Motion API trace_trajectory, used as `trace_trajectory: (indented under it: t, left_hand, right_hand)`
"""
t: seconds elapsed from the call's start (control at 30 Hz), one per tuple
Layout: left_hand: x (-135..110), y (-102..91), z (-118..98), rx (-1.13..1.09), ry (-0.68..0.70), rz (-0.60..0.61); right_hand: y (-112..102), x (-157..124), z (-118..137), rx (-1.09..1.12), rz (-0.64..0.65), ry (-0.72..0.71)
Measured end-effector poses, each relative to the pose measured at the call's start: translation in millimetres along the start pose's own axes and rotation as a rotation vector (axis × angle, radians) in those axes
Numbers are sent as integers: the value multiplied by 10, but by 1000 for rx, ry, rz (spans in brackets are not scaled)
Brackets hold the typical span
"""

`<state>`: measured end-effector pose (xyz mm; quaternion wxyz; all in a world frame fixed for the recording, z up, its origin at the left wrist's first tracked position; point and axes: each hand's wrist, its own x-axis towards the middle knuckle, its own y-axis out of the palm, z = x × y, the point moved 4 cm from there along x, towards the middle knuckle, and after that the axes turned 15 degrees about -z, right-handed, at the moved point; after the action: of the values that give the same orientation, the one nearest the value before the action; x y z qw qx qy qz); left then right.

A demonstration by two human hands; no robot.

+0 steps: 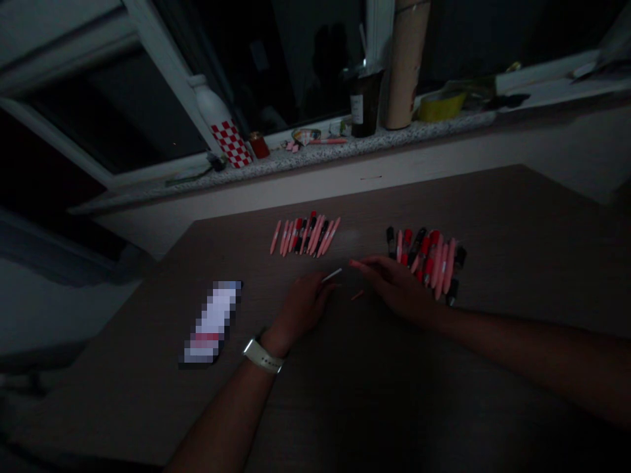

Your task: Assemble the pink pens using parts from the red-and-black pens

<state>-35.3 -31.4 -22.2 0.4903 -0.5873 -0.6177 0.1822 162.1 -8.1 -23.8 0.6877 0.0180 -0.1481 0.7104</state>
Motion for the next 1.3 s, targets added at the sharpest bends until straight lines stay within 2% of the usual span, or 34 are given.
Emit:
trace_trajectory:
  t: [0.2, 0.37, 0.5, 0.6, 0.77, 0.9, 1.03, 1.3]
  left_hand:
    - [26, -91, -47, -119, -114, -153]
    - [32, -143, -83, -155, -143, -239]
    - [32, -139, -98, -160, -143, -222]
    - [37, -137, -117, -164, -125, -214]
    - [37, -137, -116, -147, -110, -224]
    - [29, -133, -85, -136, -116, -226]
    - [25, -135, -74, -136, -110, -225]
    - [29, -121, -89, -143, -69, -191]
  right_hand:
    - [24, -21, 14, 45, 61, 11]
    - [22, -36, 10, 38, 96, 13]
    - [29, -42, 5, 44, 110, 11]
    - [22, -38, 17, 7, 70, -24]
    - [3, -72, 36, -256, 3, -174]
    - [44, -127, 3, -471, 122, -327]
    - [68, -152, -18, -493, 246, -376]
    - [60, -141, 5, -470, 249, -339]
